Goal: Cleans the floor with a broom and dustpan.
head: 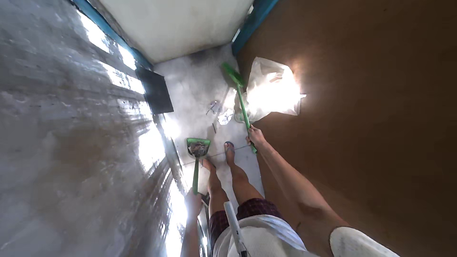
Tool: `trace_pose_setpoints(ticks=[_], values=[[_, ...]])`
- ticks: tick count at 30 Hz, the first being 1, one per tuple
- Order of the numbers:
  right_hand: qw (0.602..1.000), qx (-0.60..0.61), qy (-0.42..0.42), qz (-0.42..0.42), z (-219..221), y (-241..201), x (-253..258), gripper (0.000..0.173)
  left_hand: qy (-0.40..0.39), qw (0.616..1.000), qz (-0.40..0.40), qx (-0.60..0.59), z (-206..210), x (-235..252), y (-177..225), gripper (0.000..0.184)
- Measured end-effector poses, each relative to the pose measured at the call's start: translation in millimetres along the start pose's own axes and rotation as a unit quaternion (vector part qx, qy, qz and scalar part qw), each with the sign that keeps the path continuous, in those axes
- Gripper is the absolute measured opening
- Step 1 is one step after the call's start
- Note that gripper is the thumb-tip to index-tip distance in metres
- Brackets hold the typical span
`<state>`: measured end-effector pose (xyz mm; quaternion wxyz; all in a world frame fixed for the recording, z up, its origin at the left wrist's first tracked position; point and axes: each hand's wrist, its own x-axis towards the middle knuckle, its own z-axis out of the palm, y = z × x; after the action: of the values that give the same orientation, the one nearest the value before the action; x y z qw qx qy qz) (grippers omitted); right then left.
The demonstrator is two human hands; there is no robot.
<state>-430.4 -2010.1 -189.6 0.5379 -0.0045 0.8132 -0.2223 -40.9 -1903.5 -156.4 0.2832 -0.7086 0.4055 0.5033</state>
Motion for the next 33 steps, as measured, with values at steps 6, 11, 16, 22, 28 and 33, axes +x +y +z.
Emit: trace_pose_setpoints(ticks=[6, 11, 16, 22, 28, 33], values=[[0.990, 0.102, -0.071, 0.070, 8, 23, -67, 0.041, 0.007, 1.000, 0.009, 0.011, -6, 3, 7, 0.037], [0.995, 0.083, -0.043, 0.036, -21, 24, -114, 0.049, 0.015, 1.000, 0.025, 0.006, -10, 8, 7, 0.036], [0.998, 0.059, 0.015, 0.015, 3, 16, -54, 0.047, 0.019, 0.999, 0.033, 0.031, -12, 21, 10, 0.035], [0.981, 0.155, -0.084, 0.084, 49, 46, -82, 0.038, 0.024, 0.998, 0.022, 0.059, -11, 37, 17, 0.037], [0.988, 0.101, -0.094, 0.065, 15, 54, -148, 0.048, 0.009, 0.998, 0.025, 0.063, -17, 41, 25, 0.039], [0.999, 0.019, -0.026, -0.015, 1, 41, -115, 0.049, -0.001, 0.996, 0.028, 0.089, -20, 42, 32, 0.042]])
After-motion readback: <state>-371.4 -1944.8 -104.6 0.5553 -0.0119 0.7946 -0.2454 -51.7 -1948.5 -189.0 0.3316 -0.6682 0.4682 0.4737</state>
